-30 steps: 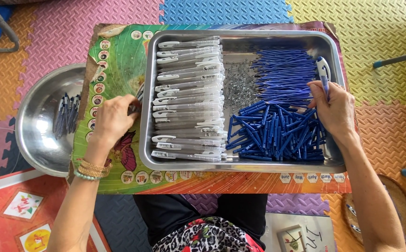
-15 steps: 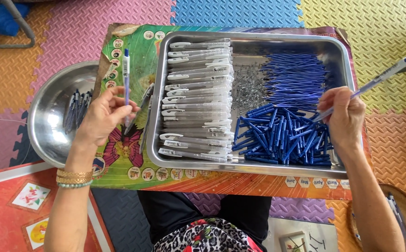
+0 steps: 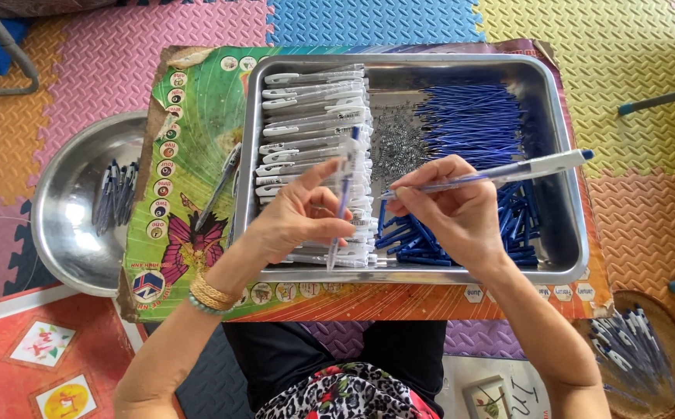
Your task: The person assembles pens by inserting blue ink cartridges into white pen barrels and attaching the blue pen caps, working over a metal tray containing components.
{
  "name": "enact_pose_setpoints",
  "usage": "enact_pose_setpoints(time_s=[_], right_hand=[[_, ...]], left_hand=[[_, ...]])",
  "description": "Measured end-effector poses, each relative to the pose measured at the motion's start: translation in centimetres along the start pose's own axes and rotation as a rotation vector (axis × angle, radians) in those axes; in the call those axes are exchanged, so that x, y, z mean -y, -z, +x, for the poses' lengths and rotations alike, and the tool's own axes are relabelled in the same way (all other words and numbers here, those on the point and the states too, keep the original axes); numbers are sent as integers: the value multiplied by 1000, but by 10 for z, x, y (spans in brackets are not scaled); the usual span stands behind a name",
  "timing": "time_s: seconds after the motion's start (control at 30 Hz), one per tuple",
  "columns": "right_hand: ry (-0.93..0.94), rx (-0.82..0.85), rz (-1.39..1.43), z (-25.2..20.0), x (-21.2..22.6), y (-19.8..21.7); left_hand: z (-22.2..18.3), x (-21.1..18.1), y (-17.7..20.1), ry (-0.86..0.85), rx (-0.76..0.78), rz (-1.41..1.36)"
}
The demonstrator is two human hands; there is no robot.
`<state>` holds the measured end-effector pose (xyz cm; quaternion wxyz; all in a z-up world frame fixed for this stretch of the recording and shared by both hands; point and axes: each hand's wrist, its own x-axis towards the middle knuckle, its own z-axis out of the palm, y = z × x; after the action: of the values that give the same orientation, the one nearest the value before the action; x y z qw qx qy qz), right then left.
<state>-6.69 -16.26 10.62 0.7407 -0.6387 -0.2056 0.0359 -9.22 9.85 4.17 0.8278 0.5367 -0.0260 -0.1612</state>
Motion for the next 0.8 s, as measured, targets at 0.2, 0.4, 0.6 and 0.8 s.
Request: enact_pose_setpoints(time_s=[0.2, 0.4, 0.6, 0.8], right_hand=[[143, -21, -140, 2, -14, -6], [186, -67, -182, -3, -20, -9], [202, -77, -191, -7, -26, -8], [191, -66, -240, -9, -32, -3]], left_hand=[[2, 1, -32, 39, 9, 6], [11, 12, -34, -6, -30, -14], [14, 22, -31, 3, -41, -18], [15, 16, -39, 20, -9, -41]])
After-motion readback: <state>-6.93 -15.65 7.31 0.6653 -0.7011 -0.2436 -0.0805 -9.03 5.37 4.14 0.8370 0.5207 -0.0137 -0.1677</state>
